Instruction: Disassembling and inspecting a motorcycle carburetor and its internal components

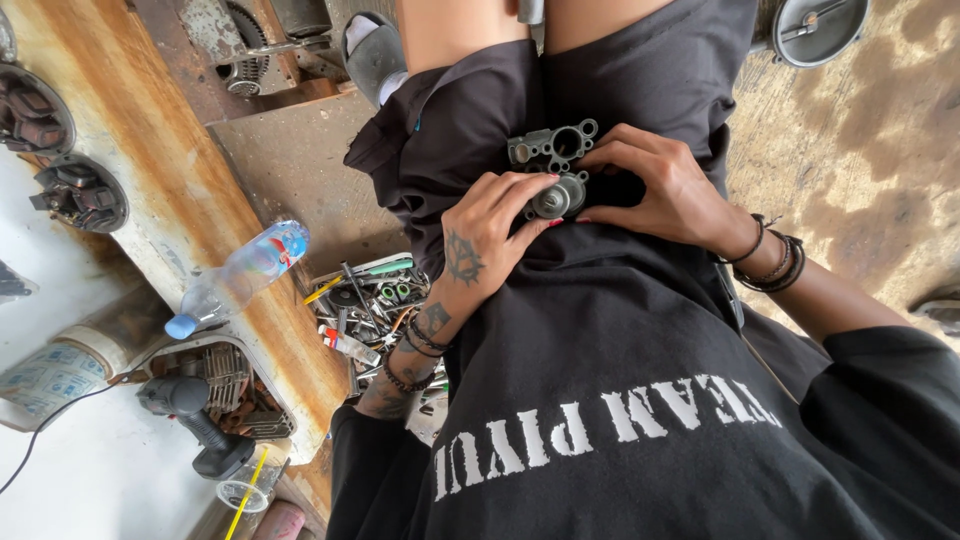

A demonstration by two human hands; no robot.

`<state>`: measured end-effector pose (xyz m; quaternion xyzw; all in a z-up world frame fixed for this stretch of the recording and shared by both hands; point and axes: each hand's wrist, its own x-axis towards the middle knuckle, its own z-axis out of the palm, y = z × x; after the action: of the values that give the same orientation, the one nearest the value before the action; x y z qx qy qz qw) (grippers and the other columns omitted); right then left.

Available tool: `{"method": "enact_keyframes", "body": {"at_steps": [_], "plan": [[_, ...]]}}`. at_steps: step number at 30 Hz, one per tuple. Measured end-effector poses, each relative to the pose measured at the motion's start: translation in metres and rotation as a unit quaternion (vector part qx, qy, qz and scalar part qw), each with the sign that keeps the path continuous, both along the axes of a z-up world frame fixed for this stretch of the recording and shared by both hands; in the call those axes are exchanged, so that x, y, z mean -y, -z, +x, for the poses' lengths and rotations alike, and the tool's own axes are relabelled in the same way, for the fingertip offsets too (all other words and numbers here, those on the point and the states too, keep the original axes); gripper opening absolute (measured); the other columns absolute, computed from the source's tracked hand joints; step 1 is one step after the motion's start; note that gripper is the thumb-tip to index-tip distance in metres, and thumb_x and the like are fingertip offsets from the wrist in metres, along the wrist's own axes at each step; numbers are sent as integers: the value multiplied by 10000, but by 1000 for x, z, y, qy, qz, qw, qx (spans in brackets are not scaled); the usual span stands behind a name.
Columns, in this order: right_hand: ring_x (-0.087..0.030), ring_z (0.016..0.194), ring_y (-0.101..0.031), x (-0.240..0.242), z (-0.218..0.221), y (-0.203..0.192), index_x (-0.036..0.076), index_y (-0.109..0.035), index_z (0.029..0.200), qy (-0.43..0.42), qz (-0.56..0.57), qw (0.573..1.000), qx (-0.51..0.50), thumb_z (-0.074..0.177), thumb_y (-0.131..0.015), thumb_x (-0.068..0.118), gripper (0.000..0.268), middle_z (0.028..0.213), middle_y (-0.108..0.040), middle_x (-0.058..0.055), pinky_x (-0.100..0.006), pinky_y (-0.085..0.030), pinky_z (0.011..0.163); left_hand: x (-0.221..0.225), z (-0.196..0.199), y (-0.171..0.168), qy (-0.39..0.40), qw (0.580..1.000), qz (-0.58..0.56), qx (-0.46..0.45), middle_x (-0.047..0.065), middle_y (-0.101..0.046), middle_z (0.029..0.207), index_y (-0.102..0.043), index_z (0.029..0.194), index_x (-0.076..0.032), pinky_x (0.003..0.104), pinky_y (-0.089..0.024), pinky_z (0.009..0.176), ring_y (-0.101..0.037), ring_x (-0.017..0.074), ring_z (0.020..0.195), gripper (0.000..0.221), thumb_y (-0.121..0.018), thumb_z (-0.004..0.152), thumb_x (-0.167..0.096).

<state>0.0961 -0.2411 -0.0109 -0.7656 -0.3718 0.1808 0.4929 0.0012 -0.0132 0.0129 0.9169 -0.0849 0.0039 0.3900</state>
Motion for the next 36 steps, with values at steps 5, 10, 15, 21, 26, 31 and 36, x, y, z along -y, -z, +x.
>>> {"method": "enact_keyframes", "body": {"at_steps": [5,10,15,21,26,31,36], "plan": [[-373,901,-683,0,-5,11,2,-711,1138,19,7,1000,12,831,-886,197,405,1029,-649,-162,-466,-547,723,-1,-2,8,-1,1000,-3,19,-35,-694,1085,-664,1296,-180,264,-604,782,-681,167,947,390,-784,925,-206],[-373,899,-691,-2,-5,7,15,-718,1150,19,8,1000,22,830,-893,226,421,1032,-658,-161,-465,-556,726,-3,0,4,-2,999,-40,5,-20,-714,1122,-673,1281,-173,294,-614,791,-690,195,956,371,-780,927,-208],[-374,906,-692,-1,-5,9,23,-723,1137,23,8,999,28,832,-899,265,427,1035,-659,-160,-464,-558,740,-3,1,4,0,999,-40,5,-12,-719,1139,-672,1272,-162,305,-619,806,-698,207,967,373,-788,919,-193],[-381,895,-695,-1,-5,8,24,-725,1124,23,2,999,44,851,-880,257,391,1037,-668,-165,-469,-561,730,-4,4,1,8,999,-36,9,-1,-724,1144,-673,1267,-151,309,-621,802,-706,213,975,383,-801,908,-181],[-391,896,-699,-1,-2,6,14,-729,1116,17,19,999,35,861,-879,245,376,1012,-673,-171,-478,-565,737,-3,9,-6,25,999,-16,23,12,-704,1099,-658,1235,-132,324,-626,799,-690,220,978,461,-878,831,-165],[-394,893,-703,2,-3,10,3,-731,1129,15,29,998,44,865,-877,246,387,1015,-678,-177,-479,-570,736,-1,10,0,34,998,20,51,10,-696,1077,-658,1204,-121,304,-627,800,-696,201,963,406,-861,853,-150],[-415,898,-700,2,1,10,-2,-724,1154,-2,38,998,53,878,-859,211,374,1012,-675,-197,-504,-567,737,1,6,7,25,997,13,66,21,-698,1091,-658,1222,-121,304,-619,800,-703,208,970,406,-847,863,-144]]}}
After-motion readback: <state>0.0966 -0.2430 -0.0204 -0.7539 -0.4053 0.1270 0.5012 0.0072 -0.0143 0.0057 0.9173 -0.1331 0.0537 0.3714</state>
